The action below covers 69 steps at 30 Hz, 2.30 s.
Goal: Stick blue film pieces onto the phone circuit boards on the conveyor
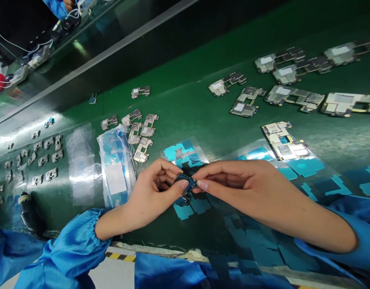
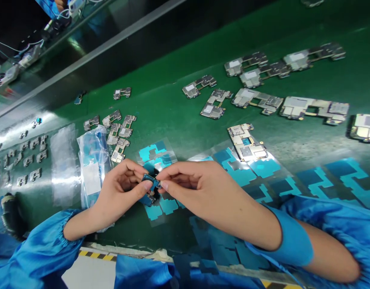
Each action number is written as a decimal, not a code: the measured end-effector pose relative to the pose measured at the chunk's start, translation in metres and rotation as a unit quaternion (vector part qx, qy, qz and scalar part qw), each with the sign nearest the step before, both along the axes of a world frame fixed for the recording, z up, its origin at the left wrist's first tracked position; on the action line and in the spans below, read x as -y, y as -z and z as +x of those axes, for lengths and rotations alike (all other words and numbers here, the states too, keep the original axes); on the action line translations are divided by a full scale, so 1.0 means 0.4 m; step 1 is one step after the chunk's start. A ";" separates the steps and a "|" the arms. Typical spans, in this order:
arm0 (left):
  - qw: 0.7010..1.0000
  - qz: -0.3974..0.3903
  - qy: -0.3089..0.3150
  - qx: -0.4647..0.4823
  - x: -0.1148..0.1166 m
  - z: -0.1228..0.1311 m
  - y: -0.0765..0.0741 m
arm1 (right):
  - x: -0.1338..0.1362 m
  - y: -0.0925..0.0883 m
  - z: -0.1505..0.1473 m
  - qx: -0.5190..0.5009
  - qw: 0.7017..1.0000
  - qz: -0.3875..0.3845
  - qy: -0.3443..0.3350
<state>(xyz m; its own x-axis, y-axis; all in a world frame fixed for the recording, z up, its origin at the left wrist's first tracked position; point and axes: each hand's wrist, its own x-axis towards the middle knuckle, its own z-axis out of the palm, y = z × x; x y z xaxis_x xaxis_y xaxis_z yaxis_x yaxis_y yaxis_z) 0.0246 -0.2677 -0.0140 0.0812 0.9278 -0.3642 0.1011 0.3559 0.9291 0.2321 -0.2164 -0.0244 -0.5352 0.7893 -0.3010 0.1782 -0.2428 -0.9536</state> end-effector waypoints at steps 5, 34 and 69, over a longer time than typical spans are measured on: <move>1.000 -0.018 -0.010 0.016 -0.002 0.007 0.001 | -0.004 -0.003 -0.006 -0.002 1.000 -0.016 0.000; 0.998 -0.058 -0.002 0.012 -0.004 -0.001 0.004 | -0.005 0.013 -0.017 -0.041 0.996 -0.069 0.028; 0.990 -0.084 0.081 -0.075 -0.001 0.001 0.013 | -0.003 0.043 -0.025 -0.106 0.984 -0.129 0.058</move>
<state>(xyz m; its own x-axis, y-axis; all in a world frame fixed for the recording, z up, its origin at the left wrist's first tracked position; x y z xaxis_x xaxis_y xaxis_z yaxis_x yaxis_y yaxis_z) 0.0252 -0.2674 -0.0191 0.1563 0.8322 -0.5320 0.3019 0.4726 0.8280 0.2220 -0.2151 -0.0417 -0.5184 0.7608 -0.3905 -0.0622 -0.4890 -0.8701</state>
